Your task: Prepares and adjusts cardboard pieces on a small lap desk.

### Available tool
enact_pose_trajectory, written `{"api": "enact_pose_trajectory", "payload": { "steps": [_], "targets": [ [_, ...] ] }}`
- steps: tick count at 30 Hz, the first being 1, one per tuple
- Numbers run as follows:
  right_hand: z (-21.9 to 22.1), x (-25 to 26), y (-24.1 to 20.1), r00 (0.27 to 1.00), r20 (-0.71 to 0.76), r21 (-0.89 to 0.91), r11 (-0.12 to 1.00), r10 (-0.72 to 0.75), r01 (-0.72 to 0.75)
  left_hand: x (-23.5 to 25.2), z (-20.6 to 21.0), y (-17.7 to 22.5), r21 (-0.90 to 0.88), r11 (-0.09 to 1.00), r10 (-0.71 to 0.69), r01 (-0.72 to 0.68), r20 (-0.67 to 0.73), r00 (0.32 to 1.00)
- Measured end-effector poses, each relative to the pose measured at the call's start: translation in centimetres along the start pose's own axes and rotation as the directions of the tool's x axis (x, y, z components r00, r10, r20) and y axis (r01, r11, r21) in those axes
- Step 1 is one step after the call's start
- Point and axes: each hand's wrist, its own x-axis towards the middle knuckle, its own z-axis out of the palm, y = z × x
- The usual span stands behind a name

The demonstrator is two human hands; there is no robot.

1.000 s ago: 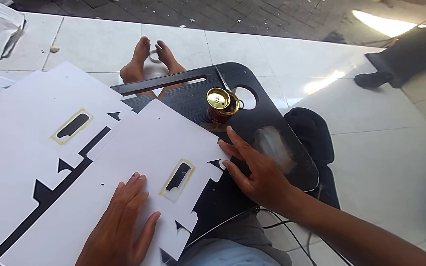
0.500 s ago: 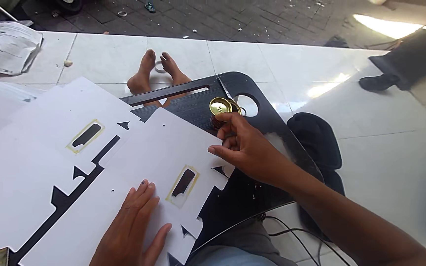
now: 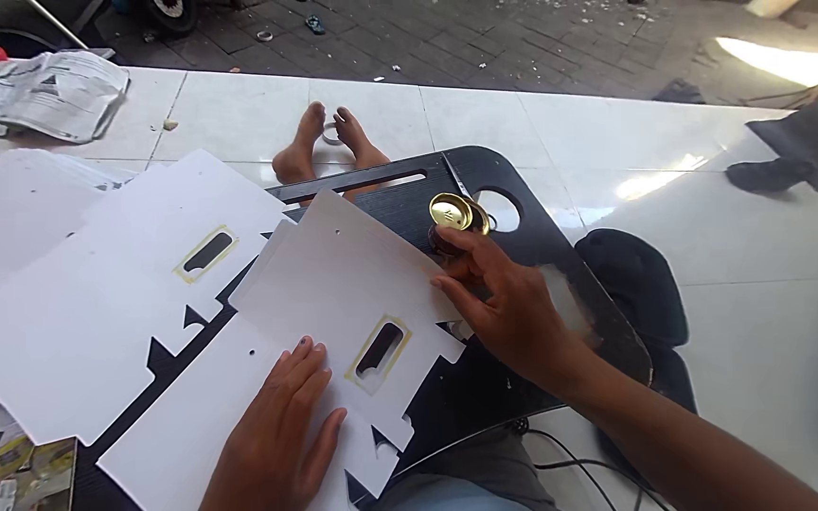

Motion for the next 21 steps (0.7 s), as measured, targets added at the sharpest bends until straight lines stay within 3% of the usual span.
{"api": "enact_pose_trajectory", "payload": {
  "steps": [8,11,17,21],
  "targets": [
    [1.2,-0.9,1.8,0.904,-0.187,-0.286,0.902,-0.383,0.323,0.1,-0.3,0.0,0.114,0.993,0.042,-0.024,-0.163,0.986],
    [1.4,-0.5,2.1,0.863,-0.206,-0.238,0.879,-0.461,0.413,0.2,-0.4,0.0,0.138,0.99,0.048,-0.022,-0.188,0.981],
    [1.2,3.8,-0.2,0.871,-0.265,-0.043,0.908,-0.413,0.417,0.3,-0.8,-0.4,0.211,0.977,0.031,0.03,-0.281,0.959],
    [4.7,6.0,-0.1,0.949,0.018,-0.175,0.934,-0.314,0.312,0.6,-0.6,-1.0,0.261,0.96,-0.046,0.099,-0.201,0.978]
  ]
}}
